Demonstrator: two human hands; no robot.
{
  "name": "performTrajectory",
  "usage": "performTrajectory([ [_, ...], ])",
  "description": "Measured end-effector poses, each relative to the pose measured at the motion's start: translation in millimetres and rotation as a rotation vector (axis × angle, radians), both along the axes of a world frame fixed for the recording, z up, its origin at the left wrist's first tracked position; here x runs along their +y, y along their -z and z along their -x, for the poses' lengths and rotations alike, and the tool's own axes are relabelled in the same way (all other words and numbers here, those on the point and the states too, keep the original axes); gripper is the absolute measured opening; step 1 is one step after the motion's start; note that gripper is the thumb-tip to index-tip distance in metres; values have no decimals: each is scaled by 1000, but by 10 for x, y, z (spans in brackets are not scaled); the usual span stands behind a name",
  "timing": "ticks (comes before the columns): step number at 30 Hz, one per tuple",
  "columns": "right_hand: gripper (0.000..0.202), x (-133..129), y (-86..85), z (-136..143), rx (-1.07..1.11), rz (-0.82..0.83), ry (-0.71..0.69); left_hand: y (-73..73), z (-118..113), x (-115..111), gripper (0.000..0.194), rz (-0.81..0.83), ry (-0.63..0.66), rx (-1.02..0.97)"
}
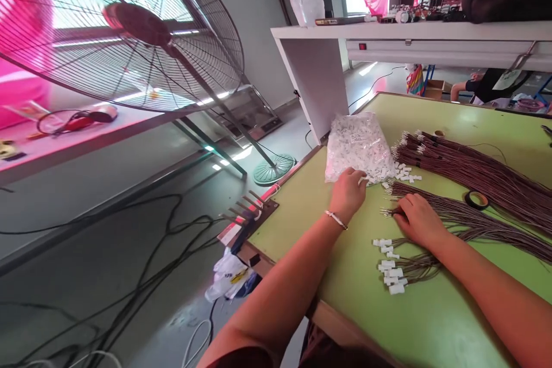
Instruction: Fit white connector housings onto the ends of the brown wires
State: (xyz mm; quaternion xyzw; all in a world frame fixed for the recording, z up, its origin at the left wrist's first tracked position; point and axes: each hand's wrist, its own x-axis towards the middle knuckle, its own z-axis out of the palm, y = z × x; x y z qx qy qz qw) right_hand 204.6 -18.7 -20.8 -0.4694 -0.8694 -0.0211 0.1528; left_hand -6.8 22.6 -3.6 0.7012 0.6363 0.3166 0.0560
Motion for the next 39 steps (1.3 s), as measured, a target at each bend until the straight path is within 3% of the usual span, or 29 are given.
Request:
performTrajectory([
  [4,16,-74,2,26,3,31,-9,-38,-67,282,40,-64,40,222],
  [8,11,-94,20,20,42,44,-81,37,-82,403,39,-6,77,296],
  [12,13,-38,46,-41,348,123,-131,163,-26,200,42,-65,113,317],
  [16,12,4,58,-79,640,195,-18,221,84,-42,45,-94,234,372],
  [23,16,-4,45,-64,813,342,78,204,215,-266,42,-131,306,359],
  [27,18,31,3,-54,1018,477,143,62,77,-363,28,-185,381,201],
  [31,15,47,-14,-56,1130,622,201,-41,-230,-353,25,-30,524,186],
  [36,15,14,-15,-40,1154,604,187,50,-446,-304,27,28,515,340],
  [39,20,0,-26,-24,1156,591,166,117,-428,-304,24,-24,503,280],
])
